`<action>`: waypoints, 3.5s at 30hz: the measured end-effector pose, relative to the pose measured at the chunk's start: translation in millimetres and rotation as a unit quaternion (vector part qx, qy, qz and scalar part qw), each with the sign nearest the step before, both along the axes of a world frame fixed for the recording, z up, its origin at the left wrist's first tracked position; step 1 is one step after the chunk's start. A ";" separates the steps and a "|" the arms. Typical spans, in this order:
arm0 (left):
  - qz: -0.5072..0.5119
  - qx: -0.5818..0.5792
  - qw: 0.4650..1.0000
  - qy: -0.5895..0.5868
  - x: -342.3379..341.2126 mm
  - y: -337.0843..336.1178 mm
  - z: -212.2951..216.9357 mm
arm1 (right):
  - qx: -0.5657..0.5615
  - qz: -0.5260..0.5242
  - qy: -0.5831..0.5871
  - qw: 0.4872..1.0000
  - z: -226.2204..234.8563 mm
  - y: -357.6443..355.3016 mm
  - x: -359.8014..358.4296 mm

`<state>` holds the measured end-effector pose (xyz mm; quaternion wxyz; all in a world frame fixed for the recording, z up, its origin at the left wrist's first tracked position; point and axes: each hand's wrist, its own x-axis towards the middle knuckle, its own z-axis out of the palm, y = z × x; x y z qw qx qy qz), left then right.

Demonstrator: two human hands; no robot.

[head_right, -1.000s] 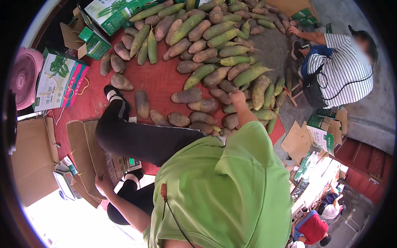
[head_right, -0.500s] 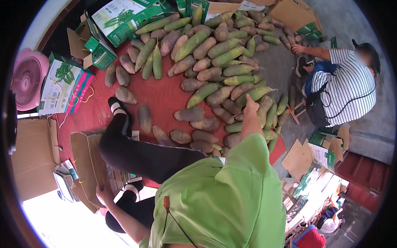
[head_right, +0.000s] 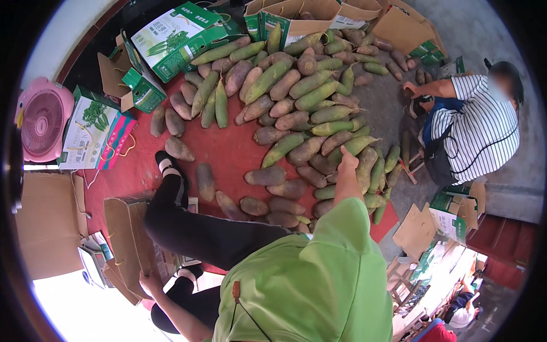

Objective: The recorder is weighing large produce (daikon radishes) and placing them into cardboard boxes.

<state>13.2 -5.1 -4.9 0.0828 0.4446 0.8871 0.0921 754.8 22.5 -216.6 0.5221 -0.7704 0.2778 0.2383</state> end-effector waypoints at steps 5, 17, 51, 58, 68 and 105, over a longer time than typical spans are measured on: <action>-0.002 -0.004 1.000 0.027 0.8 2.9 0.2 | 0.058 0.047 0.006 0.997 6.8 -9.9 -27.4; 0.005 0.027 1.000 -0.003 -6.6 -9.9 -0.7 | 0.202 0.501 -0.095 0.836 99.6 104.6 -172.4; -0.012 -0.099 0.994 0.055 -15.3 -7.9 10.9 | 0.114 0.795 -0.565 -0.189 215.1 172.3 -694.2; -0.013 -0.052 0.998 0.045 -12.4 -6.0 13.3 | 0.152 0.867 -0.463 -0.104 258.5 179.3 -678.6; -0.018 -0.039 0.998 0.038 -10.6 -1.8 12.6 | 0.335 0.827 -0.300 0.337 246.6 198.9 -422.1; -0.068 -0.011 0.997 0.040 -41.3 -9.4 -9.4 | -0.227 0.216 -0.016 0.950 45.2 -110.1 2.0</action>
